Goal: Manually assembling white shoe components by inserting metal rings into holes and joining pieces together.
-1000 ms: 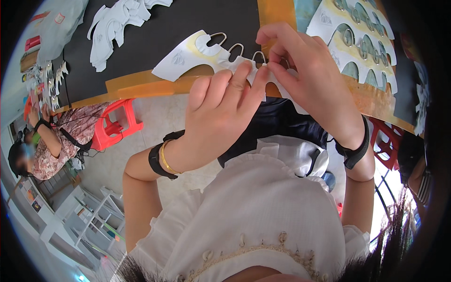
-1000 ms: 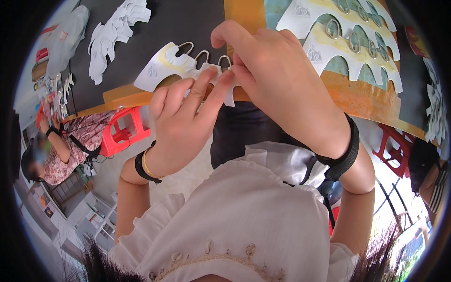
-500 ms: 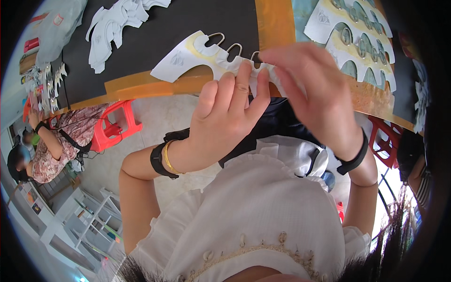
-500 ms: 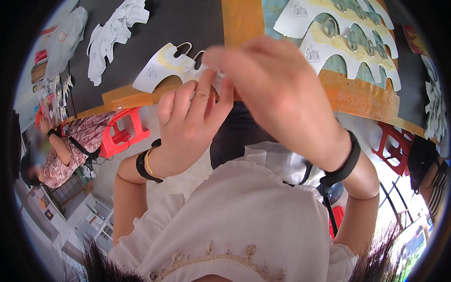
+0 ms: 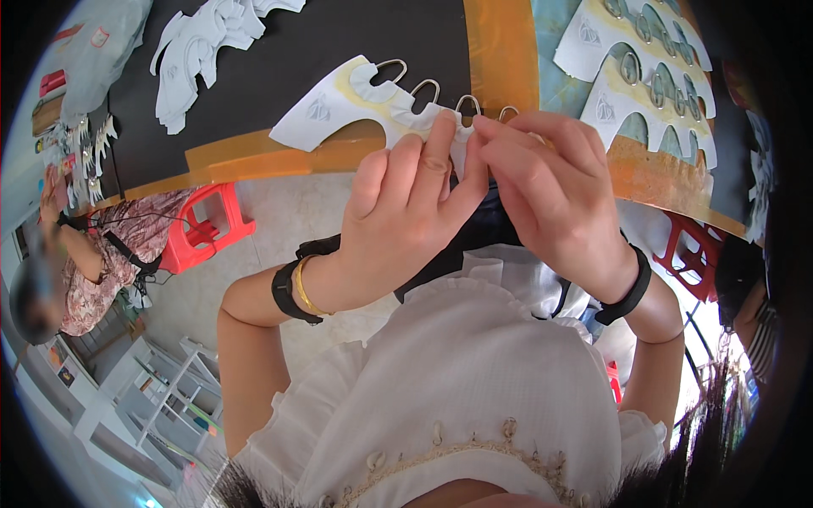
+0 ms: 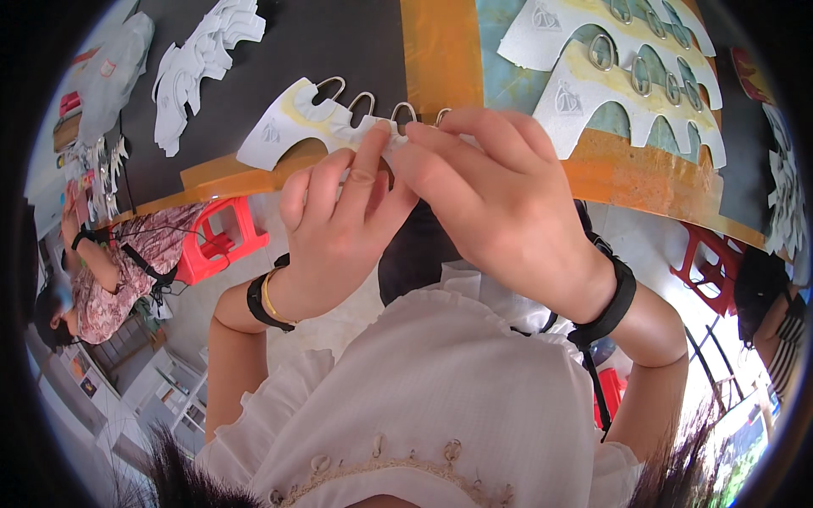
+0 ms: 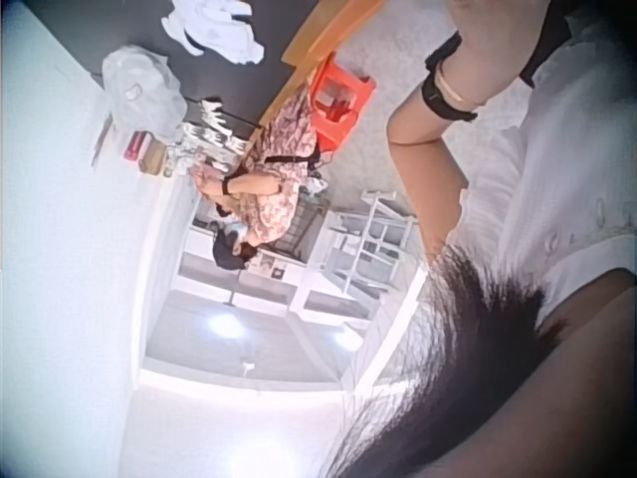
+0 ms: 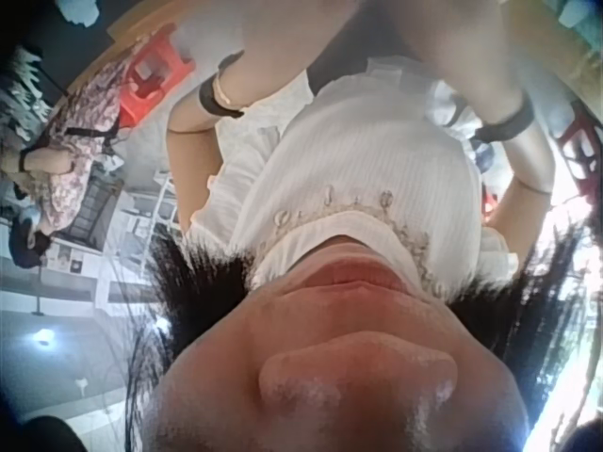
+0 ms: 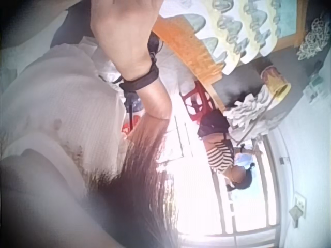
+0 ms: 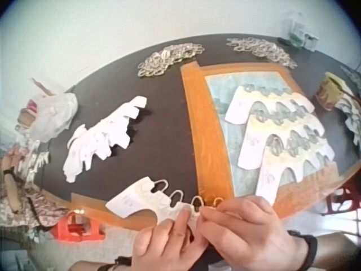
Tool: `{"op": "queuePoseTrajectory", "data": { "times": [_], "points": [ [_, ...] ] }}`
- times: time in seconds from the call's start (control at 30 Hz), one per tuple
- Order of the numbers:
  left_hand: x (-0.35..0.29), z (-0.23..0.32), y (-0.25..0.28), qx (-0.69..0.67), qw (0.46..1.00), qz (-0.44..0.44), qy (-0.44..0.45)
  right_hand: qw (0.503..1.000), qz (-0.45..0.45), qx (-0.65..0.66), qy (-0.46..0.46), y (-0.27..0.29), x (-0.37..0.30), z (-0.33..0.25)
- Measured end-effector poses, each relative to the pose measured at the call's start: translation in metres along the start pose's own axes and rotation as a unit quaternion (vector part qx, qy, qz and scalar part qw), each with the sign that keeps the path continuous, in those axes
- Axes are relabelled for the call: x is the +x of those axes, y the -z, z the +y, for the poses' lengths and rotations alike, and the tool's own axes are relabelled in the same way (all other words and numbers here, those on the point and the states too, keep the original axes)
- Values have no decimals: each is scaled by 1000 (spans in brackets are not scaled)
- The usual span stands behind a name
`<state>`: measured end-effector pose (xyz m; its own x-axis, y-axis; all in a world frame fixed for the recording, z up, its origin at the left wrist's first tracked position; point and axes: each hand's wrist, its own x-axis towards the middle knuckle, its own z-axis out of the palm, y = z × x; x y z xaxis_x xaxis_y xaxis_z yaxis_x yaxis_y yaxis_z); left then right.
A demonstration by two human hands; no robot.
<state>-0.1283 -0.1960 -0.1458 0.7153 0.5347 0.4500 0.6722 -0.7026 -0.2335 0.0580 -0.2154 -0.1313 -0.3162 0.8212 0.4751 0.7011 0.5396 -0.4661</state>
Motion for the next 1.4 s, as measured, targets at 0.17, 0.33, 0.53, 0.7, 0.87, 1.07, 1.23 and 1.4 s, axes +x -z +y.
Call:
{"op": "queuePoseTrajectory", "data": {
  "times": [0.17, 0.33, 0.53, 0.7, 0.87, 1.07, 1.23, 1.4],
  "points": [
    [-1, -1, -1, -18, 1000, 0, 5, 998, -18, -60, 16, 3, -4, -5],
    [-2, -2, 0, -22, 1000, 6, 3, 997, -18, -63, 32, -1, -7, -5],
    [-4, -3, 3, -52, 999, -13, 5, 997, -57, -43, 3, 4, -7, -10],
    [-5, -3, 7, -56, 998, -25, -1, 996, -65, -65, -3, 4, -1, -18],
    [-4, -3, 8, -73, 997, -32, 12, 989, -99, -109, 6, 2, 2, -25],
    [-6, -5, 9, -92, 995, -43, 23, 980, -94, -170, 42, -4, 2, -25],
    [-7, -3, 10, -118, 991, -61, 36, 981, -50, -178, 63, -7, 3, -23],
    [-6, -6, 7, -103, 993, -50, 8, 995, -85, -51, 21, 7, 8, -13]
  ]
}}
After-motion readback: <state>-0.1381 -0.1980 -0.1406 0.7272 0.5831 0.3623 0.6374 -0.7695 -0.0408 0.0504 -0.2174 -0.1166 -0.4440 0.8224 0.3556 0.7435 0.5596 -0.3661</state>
